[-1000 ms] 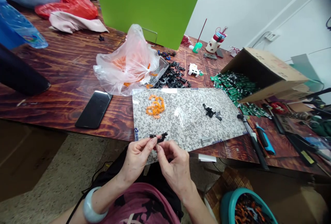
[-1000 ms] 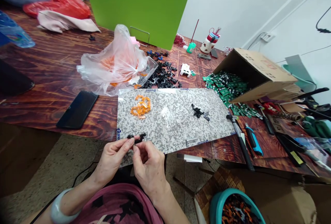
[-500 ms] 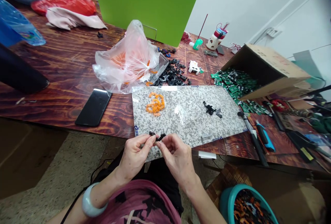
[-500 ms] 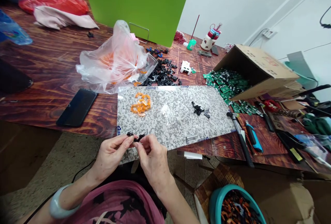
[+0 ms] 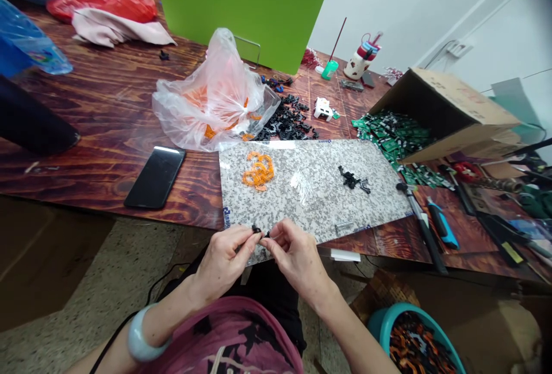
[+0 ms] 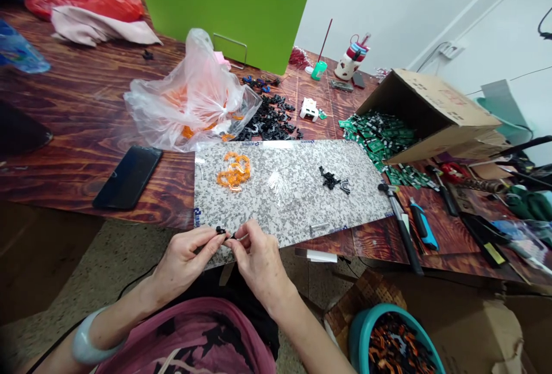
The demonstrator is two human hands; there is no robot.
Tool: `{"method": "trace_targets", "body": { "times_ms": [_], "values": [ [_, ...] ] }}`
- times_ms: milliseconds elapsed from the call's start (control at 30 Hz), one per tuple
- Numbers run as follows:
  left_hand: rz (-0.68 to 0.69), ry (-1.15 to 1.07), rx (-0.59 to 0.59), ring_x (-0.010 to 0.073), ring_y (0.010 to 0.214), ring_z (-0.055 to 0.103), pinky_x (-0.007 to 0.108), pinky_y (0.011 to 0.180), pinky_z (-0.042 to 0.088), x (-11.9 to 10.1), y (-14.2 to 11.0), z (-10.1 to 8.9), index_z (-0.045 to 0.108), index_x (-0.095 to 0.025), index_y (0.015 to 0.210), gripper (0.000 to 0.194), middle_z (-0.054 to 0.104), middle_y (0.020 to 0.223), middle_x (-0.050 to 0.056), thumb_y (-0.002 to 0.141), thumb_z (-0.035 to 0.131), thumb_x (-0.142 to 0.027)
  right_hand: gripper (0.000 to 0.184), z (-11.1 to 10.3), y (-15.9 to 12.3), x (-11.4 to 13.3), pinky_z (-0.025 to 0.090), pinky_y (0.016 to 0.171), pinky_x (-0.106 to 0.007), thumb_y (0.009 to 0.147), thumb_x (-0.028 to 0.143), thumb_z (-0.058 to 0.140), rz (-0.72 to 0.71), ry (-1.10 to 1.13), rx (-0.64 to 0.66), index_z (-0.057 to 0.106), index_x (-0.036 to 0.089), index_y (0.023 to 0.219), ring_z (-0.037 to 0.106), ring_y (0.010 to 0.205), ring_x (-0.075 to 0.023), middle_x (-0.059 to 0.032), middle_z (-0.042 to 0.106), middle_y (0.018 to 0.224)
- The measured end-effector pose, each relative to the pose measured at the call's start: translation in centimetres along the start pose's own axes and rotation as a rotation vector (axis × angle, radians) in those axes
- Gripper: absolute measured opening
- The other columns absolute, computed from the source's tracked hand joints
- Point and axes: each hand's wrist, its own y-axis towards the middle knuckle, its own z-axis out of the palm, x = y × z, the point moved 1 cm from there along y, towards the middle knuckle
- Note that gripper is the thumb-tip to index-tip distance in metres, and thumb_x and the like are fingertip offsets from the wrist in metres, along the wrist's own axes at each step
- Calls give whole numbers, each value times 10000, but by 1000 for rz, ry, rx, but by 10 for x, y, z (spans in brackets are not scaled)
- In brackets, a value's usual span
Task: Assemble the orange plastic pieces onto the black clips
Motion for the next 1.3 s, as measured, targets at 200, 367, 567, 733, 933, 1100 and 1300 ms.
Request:
{"method": "trace_targets", "body": {
  "times_ms": [200,367,567,733,933,1100,1300],
  "values": [
    [-6,2,107,99,552,402,225,552,297,-3,0,-6,443,-165,567,348,394,567,-45,913,416,-199,149,-6,0,-2,345,456,-169,795,209,640,-55,-81,87,493,203,769,504,461,-91,56,543,545],
    [-40,-16,215,97,553,391,224,544,291,-5,0,-12,468,-158,570,357,396,568,-46,916,402,-220,164,-17,3,-1,338,484,-185,802,232,663,-210,-349,166,502,200,803,531,492,-109,37,578,584],
    [-82,-107,317,90,541,380,216,520,289,-8,-1,-17,496,-148,560,377,402,563,-46,910,397,-244,208,-24,7,-1,326,501,-220,892,347,544,-619,-541,234,509,170,788,567,546,-137,-6,591,605],
    [-244,-359,294,107,570,450,205,522,342,-7,0,-16,629,-131,647,371,521,587,-20,898,452,-341,298,-29,6,-7,375,546,-222,845,462,567,-609,-433,86,550,182,746,551,566,-124,-9,599,628],
    [-354,-495,193,129,575,530,213,545,414,-4,5,-13,714,-131,794,323,633,613,5,848,532,-393,304,-31,1,-11,417,527,-218,757,456,676,-350,-183,-12,603,188,882,524,567,-107,-13,629,727],
    [-371,-508,145,129,567,550,210,544,431,-5,7,-15,724,-132,788,308,644,592,2,831,558,-388,304,-26,-2,-15,429,538,-213,769,413,676,-241,-84,42,614,175,948,531,589,-99,-17,637,784],
    [-363,-478,141,131,589,554,210,559,427,-1,5,-14,713,-127,794,294,640,607,2,848,537,-357,260,-21,-3,-12,447,553,-208,794,378,648,-178,-37,53,628,170,948,536,594,-96,-16,638,778]
  ]
}}
